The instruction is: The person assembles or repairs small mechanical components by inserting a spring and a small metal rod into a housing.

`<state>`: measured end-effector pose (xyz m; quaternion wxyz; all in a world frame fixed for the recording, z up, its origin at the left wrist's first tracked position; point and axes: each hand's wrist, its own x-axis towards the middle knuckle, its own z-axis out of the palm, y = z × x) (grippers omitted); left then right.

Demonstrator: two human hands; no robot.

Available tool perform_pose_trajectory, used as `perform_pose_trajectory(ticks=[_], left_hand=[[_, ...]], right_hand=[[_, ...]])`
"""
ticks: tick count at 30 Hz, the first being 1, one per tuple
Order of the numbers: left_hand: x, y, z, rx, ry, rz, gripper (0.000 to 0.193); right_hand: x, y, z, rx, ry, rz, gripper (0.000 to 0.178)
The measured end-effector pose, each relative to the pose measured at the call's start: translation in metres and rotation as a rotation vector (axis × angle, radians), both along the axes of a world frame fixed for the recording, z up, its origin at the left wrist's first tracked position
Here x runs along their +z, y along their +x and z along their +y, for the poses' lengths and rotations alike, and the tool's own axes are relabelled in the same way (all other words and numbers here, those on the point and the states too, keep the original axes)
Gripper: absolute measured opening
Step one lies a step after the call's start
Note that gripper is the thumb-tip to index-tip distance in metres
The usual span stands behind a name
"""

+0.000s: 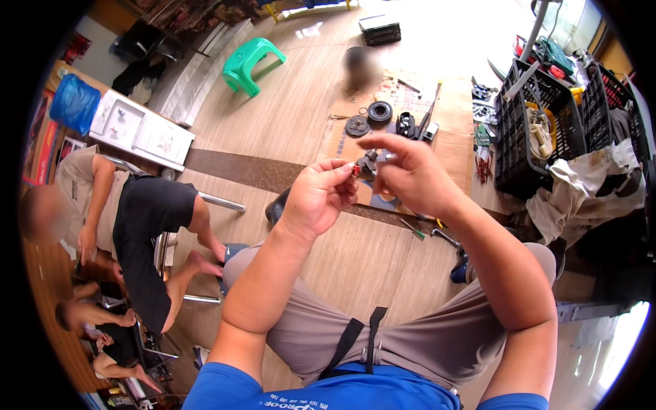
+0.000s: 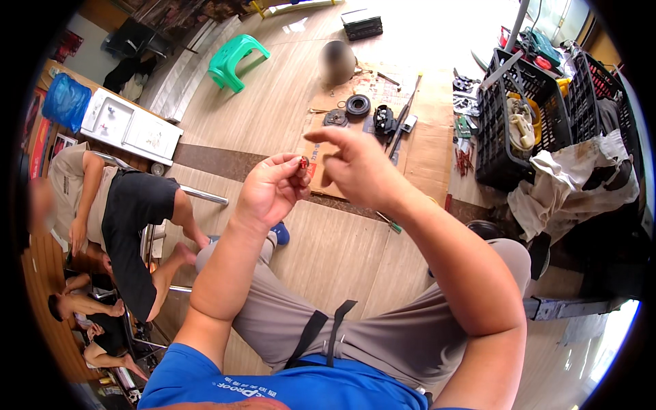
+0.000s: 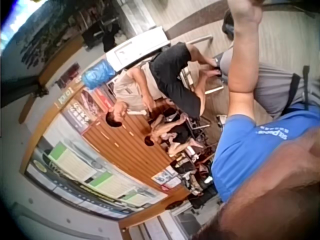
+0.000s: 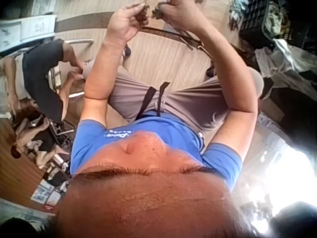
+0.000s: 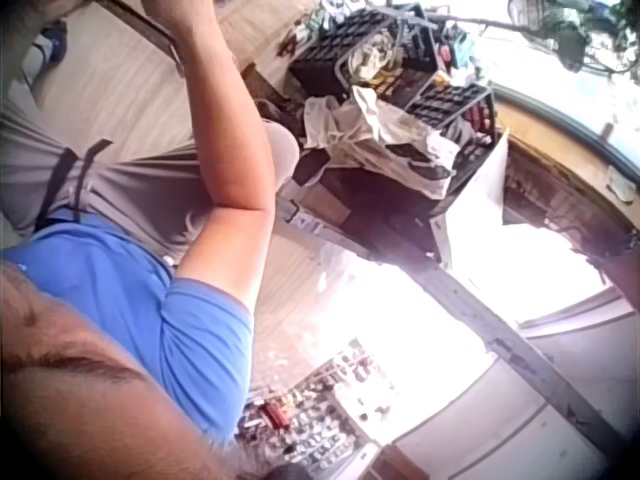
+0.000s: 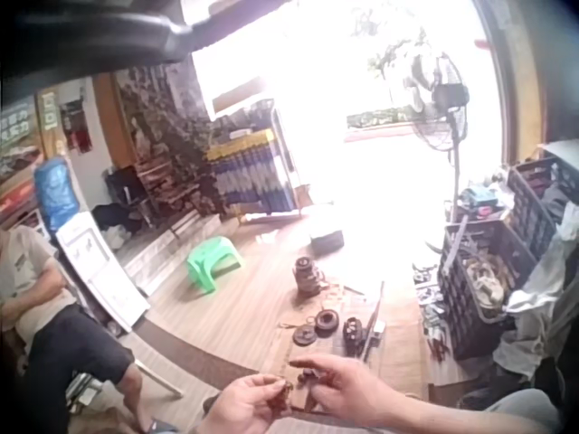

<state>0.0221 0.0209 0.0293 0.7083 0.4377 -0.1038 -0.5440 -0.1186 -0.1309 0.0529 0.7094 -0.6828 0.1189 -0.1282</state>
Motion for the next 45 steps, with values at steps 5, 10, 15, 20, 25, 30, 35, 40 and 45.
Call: perform_pose_trajectory(ticks=[5, 10, 15, 20, 25, 30, 35, 40, 45], left_hand=[[0.001, -0.004, -0.004, 0.01, -0.004, 0.028, 0.009], [0.002, -0.004, -0.004, 0.024, -0.051, 0.027, 0.011], [0.001, -0.01, -0.004, 0.146, -0.014, 0.012, 0.011], [-0.001, -0.018, -0.01, 0.265, 0.073, -0.268, 0.007], [0.003, -0.025, -0.011, 0.257, 0.196, -0.632, 0.007], [0.009, -0.033, -0.014, 0.122, 0.247, -0.749, 0.008], [0.006, -0.032, -0.012, 0.055, 0.2, -0.654, 0.008], [0.004, -0.029, -0.009, 0.037, 0.107, -0.452, 0.007], [-0.001, -0.02, -0.008, 0.028, 0.006, -0.137, 0.008]], right_hand=[[-0.027, 0.008, 0.006, -0.015, -0.083, -0.114, 0.023], [-0.029, 0.007, 0.008, -0.052, -0.116, -0.012, 0.011], [-0.023, 0.006, 0.013, -0.075, -0.402, -0.065, 0.012], [-0.018, 0.005, 0.016, -0.081, -0.493, -0.13, 0.012], [-0.006, 0.0, 0.008, -0.104, -0.594, -0.121, 0.015], [-0.008, -0.002, -0.007, -0.125, -0.703, -0.097, 0.014], [-0.005, -0.002, -0.014, -0.127, -0.586, -0.071, 0.015], [-0.019, 0.002, -0.018, -0.107, -0.385, -0.014, 0.015], [-0.039, 0.009, -0.016, -0.042, -0.12, 0.055, 0.016]])
